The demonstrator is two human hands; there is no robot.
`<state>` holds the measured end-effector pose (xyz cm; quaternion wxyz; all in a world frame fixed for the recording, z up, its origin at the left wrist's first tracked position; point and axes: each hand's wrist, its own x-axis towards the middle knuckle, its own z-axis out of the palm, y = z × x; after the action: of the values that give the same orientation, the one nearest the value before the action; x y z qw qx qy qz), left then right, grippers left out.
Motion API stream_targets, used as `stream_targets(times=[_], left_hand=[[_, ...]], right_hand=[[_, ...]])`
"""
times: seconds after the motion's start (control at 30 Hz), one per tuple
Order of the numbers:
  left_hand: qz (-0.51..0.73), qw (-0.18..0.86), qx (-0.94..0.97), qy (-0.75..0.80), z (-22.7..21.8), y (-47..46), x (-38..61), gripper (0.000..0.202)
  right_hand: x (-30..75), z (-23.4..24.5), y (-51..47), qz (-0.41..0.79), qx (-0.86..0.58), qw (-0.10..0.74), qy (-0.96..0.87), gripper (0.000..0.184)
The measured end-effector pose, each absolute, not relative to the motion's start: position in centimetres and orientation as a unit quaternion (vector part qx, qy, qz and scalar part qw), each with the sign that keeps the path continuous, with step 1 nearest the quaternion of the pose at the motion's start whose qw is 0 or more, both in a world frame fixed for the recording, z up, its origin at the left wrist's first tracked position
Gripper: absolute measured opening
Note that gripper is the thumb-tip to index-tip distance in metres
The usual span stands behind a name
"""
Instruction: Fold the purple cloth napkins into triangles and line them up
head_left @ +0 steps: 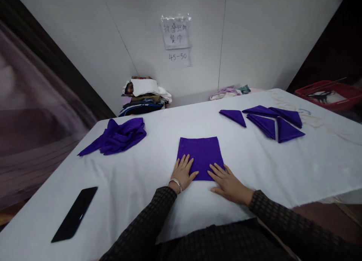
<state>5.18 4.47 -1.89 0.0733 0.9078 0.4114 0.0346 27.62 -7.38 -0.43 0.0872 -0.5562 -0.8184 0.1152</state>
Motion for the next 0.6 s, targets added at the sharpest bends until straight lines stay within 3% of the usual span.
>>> stream_targets(times=[0.27,0.6], left_hand=[[0.036,0.071,0.909,0.410,-2.0,4.4,5.3,0.065],[0.065,0.077,0.911,0.399,-1.9,4.2,5.4,0.067]], right_hand=[[23.8,5.5,-1.4,0.097,-0.511,0.143,-0.842,0.074],[19.8,2.0,9.3,0.186,-0.493,0.052,-0.848,0.071]])
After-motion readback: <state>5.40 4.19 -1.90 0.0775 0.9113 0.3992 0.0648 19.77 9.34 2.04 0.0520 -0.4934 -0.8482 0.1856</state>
